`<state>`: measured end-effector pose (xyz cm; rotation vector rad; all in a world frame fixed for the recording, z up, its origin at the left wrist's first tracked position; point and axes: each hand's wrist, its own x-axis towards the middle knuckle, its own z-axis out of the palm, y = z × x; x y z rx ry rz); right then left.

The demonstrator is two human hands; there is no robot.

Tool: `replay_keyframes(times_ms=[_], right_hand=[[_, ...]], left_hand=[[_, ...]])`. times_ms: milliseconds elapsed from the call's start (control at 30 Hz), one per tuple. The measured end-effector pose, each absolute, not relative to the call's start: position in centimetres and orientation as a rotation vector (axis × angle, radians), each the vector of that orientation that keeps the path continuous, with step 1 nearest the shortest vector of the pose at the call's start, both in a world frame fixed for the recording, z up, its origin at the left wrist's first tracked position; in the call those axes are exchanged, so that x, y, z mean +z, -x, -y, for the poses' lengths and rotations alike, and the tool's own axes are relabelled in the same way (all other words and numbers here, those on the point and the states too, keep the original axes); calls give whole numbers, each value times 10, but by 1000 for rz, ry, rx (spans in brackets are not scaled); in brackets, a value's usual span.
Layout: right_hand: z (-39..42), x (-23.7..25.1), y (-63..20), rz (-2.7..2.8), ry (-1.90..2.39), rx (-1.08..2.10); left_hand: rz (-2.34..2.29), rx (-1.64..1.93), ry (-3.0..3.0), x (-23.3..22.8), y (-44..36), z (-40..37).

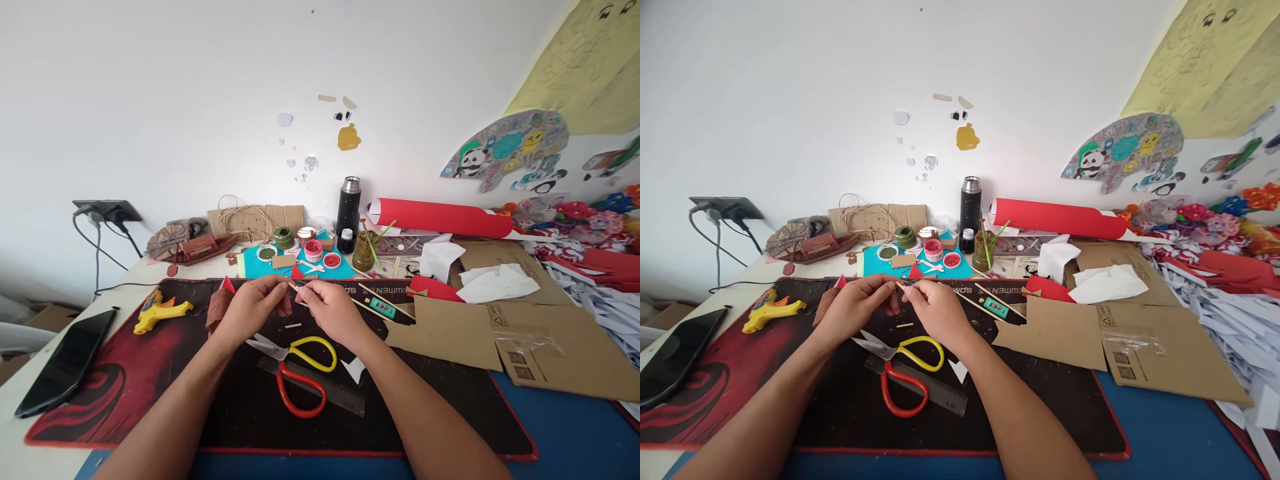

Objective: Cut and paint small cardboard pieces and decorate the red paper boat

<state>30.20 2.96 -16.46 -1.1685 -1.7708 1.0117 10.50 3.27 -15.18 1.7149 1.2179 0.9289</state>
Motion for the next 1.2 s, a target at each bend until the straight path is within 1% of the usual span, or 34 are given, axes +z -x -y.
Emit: replay_keyframes(times_ms=[200, 367, 667, 933, 1200], right_hand=[[-26, -165, -300, 1698, 1141, 1198], [-24, -162, -302, 1653, 1020, 1392], [-21, -155, -303, 1495, 776, 1744], [-21, -152, -307, 1458, 677, 1857], [-22, -158, -305, 1342, 604, 1925]], left_hand=[[-1148, 915, -1791, -137, -99, -28], [-993, 864, -1557, -131, -92, -29], [-809, 867, -1228, -136, -85, -28], [-661, 886, -1052, -137, -93, -24], [-619, 898, -959, -140, -104, -21]])
